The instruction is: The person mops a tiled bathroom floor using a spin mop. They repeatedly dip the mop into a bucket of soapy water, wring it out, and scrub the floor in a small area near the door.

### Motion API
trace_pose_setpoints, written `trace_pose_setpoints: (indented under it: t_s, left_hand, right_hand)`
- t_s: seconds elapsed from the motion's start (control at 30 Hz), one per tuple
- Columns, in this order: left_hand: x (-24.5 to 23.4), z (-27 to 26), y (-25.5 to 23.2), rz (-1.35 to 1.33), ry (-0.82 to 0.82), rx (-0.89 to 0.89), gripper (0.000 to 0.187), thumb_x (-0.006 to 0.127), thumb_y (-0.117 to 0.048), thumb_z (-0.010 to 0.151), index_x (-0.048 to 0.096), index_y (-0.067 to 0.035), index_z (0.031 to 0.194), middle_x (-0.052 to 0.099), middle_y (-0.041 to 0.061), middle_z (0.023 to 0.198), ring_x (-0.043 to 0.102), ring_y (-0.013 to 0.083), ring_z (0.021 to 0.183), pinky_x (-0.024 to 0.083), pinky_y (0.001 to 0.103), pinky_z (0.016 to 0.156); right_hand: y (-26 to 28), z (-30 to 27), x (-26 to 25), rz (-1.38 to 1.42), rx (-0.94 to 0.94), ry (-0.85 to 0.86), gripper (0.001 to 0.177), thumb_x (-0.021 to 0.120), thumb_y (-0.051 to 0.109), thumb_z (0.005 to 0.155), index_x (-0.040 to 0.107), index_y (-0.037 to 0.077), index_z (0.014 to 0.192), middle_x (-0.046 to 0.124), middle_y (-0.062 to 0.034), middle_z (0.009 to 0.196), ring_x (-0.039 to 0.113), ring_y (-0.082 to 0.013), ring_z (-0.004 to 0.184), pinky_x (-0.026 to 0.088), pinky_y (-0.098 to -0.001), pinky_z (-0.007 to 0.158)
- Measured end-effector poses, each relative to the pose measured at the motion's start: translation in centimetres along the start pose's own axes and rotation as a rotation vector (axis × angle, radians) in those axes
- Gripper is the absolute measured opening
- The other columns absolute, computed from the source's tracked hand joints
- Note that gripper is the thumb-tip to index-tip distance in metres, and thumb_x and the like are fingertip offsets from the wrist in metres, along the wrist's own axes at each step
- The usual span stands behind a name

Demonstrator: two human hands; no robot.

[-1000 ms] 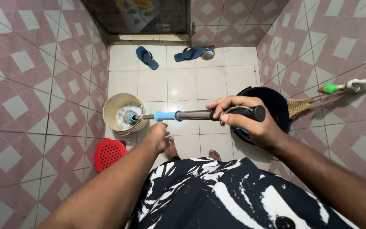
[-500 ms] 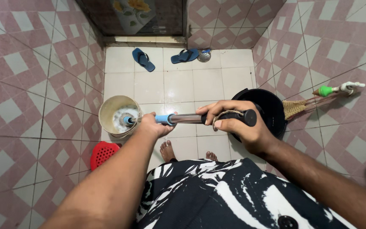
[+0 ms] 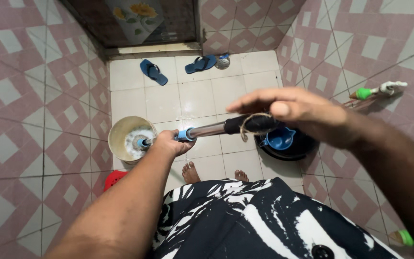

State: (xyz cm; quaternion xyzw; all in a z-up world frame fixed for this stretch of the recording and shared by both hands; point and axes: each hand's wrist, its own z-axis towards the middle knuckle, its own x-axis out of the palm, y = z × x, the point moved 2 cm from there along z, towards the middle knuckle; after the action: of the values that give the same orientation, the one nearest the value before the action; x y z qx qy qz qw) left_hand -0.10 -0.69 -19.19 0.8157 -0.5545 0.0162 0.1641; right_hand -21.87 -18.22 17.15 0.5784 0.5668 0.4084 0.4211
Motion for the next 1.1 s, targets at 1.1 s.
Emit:
trace_pose_setpoints:
  t_s: [1.1]
  left_hand:
    - [-1.6, 2.8, 7.4, 0.121, -0.132, -0.076, 0.028, 0.046, -0.022, 0.108, 0.045, 0.005, 0.117, 0.058, 0.021, 0.116, 0.068, 0.0339, 0.101, 0.059, 0.057, 0.092]
  right_hand:
    - [-8.7, 2.8, 1.6, -1.002, 0.993, 0.282, 0.037, 0.074, 0.032, 0.09, 0.077, -0.002, 0.102, 0.079, -0.0189, 0.09, 0.079, -0.0335, 0.085, 0.063, -0.045, 0.074]
